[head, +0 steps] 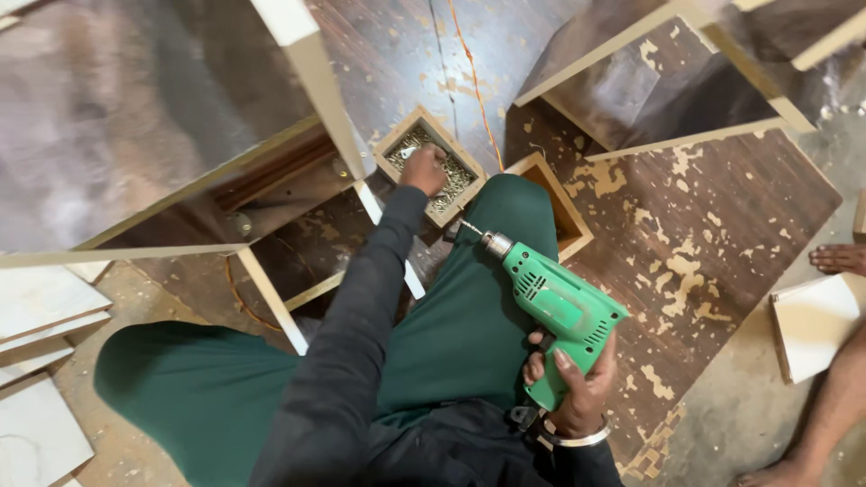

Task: The person assembles a small wooden cabinet by placing a back panel into the frame and securing it with screws using a green power drill. They repeatedly pick screws from a small box and drive them into pre-drilled holes along the back edge of the cabinet.

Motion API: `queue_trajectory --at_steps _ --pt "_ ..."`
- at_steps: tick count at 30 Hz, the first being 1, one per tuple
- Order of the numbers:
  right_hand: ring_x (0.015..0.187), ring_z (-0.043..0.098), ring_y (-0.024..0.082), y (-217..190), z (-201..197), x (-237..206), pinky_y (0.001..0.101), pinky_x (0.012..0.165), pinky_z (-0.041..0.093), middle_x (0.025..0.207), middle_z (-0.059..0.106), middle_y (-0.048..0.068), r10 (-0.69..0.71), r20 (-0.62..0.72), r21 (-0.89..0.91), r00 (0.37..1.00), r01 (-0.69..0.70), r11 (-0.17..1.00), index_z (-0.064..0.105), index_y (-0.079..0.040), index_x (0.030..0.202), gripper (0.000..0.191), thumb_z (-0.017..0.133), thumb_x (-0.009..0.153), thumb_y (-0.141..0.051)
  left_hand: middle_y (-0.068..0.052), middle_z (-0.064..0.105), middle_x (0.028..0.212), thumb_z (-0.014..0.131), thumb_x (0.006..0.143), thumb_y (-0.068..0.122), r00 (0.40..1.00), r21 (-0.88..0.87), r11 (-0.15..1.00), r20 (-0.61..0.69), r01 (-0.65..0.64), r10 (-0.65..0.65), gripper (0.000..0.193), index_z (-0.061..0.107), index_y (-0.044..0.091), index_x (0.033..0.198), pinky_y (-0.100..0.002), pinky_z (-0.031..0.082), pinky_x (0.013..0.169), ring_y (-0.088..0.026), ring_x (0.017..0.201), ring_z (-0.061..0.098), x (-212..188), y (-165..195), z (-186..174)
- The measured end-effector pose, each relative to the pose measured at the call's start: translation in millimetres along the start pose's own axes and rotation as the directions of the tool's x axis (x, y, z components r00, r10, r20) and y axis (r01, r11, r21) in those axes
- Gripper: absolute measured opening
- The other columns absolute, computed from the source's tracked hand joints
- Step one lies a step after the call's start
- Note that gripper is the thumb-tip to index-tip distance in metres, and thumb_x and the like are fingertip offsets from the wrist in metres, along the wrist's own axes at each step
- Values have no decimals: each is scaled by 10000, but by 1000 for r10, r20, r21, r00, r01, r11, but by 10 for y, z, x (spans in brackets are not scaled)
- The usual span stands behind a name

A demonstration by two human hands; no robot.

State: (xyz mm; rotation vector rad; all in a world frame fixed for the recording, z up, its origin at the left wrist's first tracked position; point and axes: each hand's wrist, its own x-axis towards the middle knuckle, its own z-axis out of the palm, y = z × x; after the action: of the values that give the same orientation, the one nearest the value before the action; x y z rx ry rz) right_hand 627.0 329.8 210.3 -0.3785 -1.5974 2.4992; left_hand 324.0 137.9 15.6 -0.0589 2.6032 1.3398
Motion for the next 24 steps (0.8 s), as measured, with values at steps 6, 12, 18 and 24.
queue_trajectory --at_steps 6,12,18,24 --pt "625 642 223 98 -121 90 374 508 575 1020 672 277 16 -34 -202 999 -23 979 289 -50 1490 620 593 951 -11 -196 649 1245 700 756 33 991 338 941 131 -25 -21 547 640 99 1295 -475 499 993 -370 1133 622 19 -178 190" --pt "592 648 233 114 -206 207 373 483 584 996 681 277 50 -60 -206 997 -62 977 275 -62 1523 661 573 933 -35 -211 608 1274 766 742 81 975 307 937 -92 -164 201 576 604 43 1294 -511 468 983 -426 1157 575 -99 -142 595" --pt "592 642 231 110 -233 231 375 504 589 996 674 280 31 -27 -203 999 -36 979 274 -47 1518 650 585 948 -43 -172 626 1205 709 826 38 996 358 929 35 -94 87 331 643 107 1143 -506 507 968 -420 1144 583 -74 -181 662" --pt "598 644 226 122 -209 283 373 505 596 989 675 278 34 -5 -228 999 -34 973 284 -44 1498 622 579 951 -45 -139 723 954 672 927 141 983 -44 994 -149 104 -110 146 742 139 1055 -487 557 765 -336 845 692 -34 -212 570"
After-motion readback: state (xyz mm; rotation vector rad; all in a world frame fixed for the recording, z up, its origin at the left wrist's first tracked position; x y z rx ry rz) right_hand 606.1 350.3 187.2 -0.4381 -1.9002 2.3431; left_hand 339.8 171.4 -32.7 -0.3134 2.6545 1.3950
